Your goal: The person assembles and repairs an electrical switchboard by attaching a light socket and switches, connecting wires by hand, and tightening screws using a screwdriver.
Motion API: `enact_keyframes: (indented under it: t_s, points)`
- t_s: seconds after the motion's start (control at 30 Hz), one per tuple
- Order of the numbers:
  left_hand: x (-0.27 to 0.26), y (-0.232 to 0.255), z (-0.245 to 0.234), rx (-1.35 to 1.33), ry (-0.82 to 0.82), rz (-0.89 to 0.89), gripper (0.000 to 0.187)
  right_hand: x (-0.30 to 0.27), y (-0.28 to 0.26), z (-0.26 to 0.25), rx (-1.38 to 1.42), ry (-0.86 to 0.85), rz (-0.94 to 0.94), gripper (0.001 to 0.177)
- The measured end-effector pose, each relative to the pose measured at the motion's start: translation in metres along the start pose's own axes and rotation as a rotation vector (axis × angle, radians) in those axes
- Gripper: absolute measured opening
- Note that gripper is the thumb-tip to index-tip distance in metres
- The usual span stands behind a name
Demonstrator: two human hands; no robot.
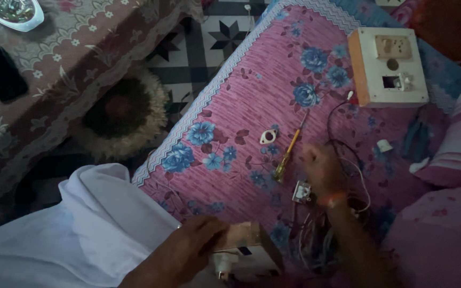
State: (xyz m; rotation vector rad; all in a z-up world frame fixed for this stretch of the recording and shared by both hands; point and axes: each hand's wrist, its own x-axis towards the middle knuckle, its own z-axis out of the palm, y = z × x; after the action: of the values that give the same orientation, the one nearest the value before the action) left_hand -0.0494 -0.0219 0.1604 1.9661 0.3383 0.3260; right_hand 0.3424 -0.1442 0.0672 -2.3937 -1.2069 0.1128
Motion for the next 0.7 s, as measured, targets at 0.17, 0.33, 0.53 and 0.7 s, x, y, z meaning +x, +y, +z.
enact_keyframes:
  t_s: [0.17,0.33,0.53,0.7]
  points:
    - [0.005,-0.003,-0.001,-0.101,-0.046,0.008,0.044,0.05,0.02,0.002,-0.002,0.14,-0.282,0.02]
    - [0.012,0.0,0.001,-0.064,-0.043,-0.033,0.037,0.038,-0.043,-0.016,-0.314,0.015,-0.108,0.029]
    - [0.017,0.007,-0.009,-0.056,-0.079,0.018,0.042,0.045,-0.088,0.0,-0.196,-0.042,-0.557,0.061]
    - [0.014,0.008,-0.005,-0.103,-0.08,-0.022,0.031,0.073,-0.072,0.008,0.027,-0.118,-0.589,0.037]
